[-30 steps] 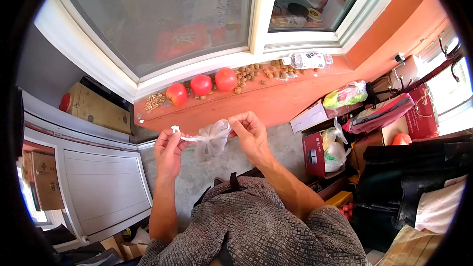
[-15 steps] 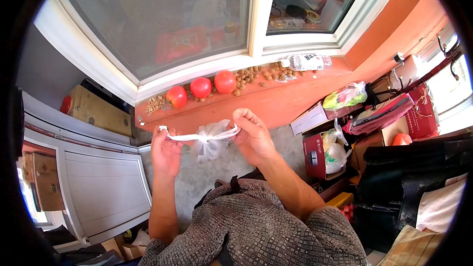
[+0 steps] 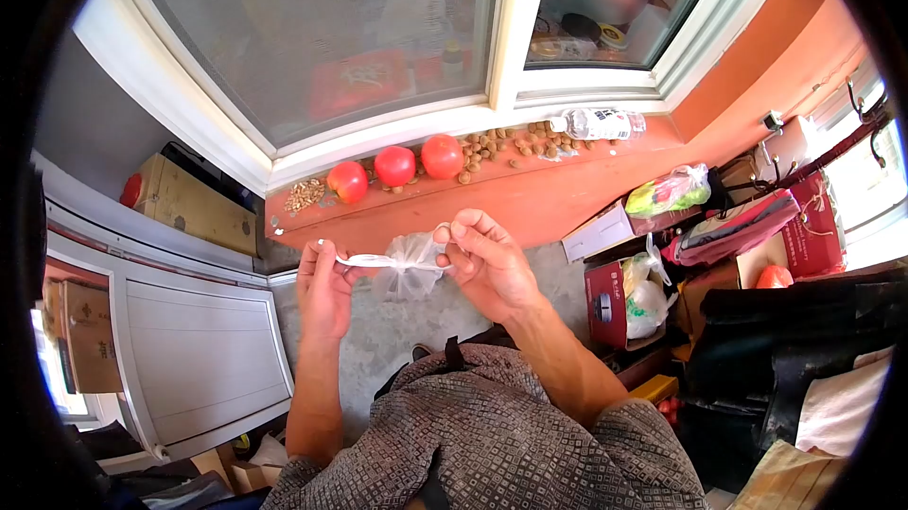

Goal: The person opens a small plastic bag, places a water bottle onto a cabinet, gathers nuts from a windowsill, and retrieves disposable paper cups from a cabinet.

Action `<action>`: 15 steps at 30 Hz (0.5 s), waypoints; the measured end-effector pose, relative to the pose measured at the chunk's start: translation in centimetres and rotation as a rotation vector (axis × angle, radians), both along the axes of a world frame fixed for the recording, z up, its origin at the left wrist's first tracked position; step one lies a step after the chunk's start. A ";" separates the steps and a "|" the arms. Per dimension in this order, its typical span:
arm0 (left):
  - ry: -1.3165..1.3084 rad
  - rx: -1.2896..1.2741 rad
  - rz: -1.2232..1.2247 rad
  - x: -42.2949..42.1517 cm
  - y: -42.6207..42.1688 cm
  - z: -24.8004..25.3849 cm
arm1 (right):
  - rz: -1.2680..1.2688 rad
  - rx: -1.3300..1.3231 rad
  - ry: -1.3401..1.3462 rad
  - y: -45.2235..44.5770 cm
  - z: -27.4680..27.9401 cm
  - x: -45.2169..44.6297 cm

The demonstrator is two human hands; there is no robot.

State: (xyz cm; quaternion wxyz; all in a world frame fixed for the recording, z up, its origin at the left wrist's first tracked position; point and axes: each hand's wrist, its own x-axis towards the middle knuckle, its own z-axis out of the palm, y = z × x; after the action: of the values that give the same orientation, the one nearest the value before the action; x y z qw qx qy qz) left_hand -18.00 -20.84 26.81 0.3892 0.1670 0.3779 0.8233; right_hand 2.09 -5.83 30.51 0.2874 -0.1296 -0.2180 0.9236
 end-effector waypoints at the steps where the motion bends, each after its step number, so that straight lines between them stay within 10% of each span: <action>1: 0.040 -0.046 0.019 0.0 0.1 -0.2 | 0.000 0.001 -0.001 0.1 0.0 0.1; 15: 0.052 -0.176 -0.060 0.2 0.3 -0.7 | 0.011 0.180 -0.120 -0.5 0.3 0.4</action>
State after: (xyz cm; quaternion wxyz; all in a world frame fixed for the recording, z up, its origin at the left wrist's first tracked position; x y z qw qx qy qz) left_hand -17.77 -20.52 26.12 0.4169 0.1650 0.4535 0.7702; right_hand 2.49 -6.36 30.84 0.2794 -0.1572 -0.3174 0.8925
